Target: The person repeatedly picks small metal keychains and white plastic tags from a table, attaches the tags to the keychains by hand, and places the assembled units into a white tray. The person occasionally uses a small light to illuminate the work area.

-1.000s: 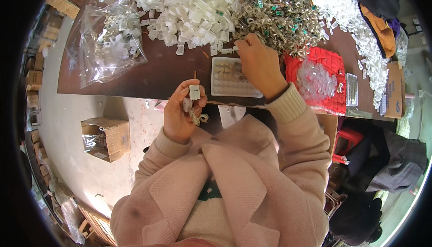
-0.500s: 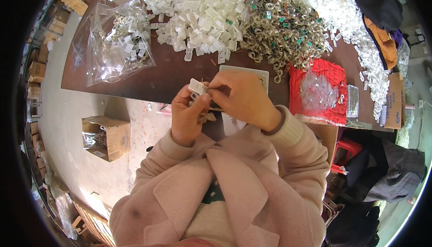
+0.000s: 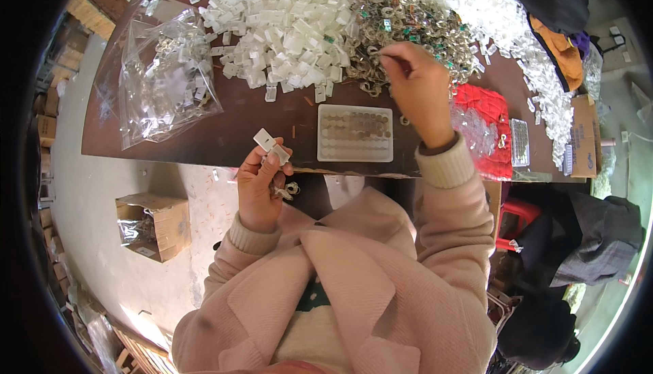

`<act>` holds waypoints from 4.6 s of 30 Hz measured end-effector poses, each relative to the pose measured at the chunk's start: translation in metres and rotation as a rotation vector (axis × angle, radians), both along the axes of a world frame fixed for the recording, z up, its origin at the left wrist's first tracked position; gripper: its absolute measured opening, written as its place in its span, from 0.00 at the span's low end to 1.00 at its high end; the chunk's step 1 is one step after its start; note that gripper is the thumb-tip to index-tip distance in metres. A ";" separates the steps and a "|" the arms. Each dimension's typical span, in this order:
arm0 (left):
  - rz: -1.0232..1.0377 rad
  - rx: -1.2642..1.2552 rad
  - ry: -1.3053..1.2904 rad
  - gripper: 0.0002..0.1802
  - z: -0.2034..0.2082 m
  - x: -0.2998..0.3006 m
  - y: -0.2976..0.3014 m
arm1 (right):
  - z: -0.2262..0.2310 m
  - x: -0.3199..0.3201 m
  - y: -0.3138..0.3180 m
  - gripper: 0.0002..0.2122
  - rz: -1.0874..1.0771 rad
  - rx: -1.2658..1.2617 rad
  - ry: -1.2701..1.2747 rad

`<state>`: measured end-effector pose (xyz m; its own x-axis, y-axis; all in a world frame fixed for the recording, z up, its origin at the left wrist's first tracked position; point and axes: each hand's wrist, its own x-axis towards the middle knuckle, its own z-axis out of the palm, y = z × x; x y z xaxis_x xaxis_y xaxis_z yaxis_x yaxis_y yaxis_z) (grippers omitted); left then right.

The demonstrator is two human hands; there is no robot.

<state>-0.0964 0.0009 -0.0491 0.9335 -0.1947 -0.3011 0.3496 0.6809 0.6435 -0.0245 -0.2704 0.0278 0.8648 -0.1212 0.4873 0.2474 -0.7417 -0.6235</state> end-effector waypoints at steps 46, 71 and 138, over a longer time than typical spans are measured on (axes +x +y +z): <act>-0.101 -0.084 -0.362 0.10 0.018 -0.015 -0.036 | -0.018 -0.105 0.073 0.07 0.308 0.603 0.039; 0.118 0.152 -0.487 0.12 0.011 -0.019 -0.037 | -0.016 -0.113 0.085 0.11 0.326 0.603 0.149; -0.154 -0.129 -0.029 0.10 -0.005 -0.027 -0.039 | -0.037 -0.106 0.073 0.16 0.237 0.027 -0.212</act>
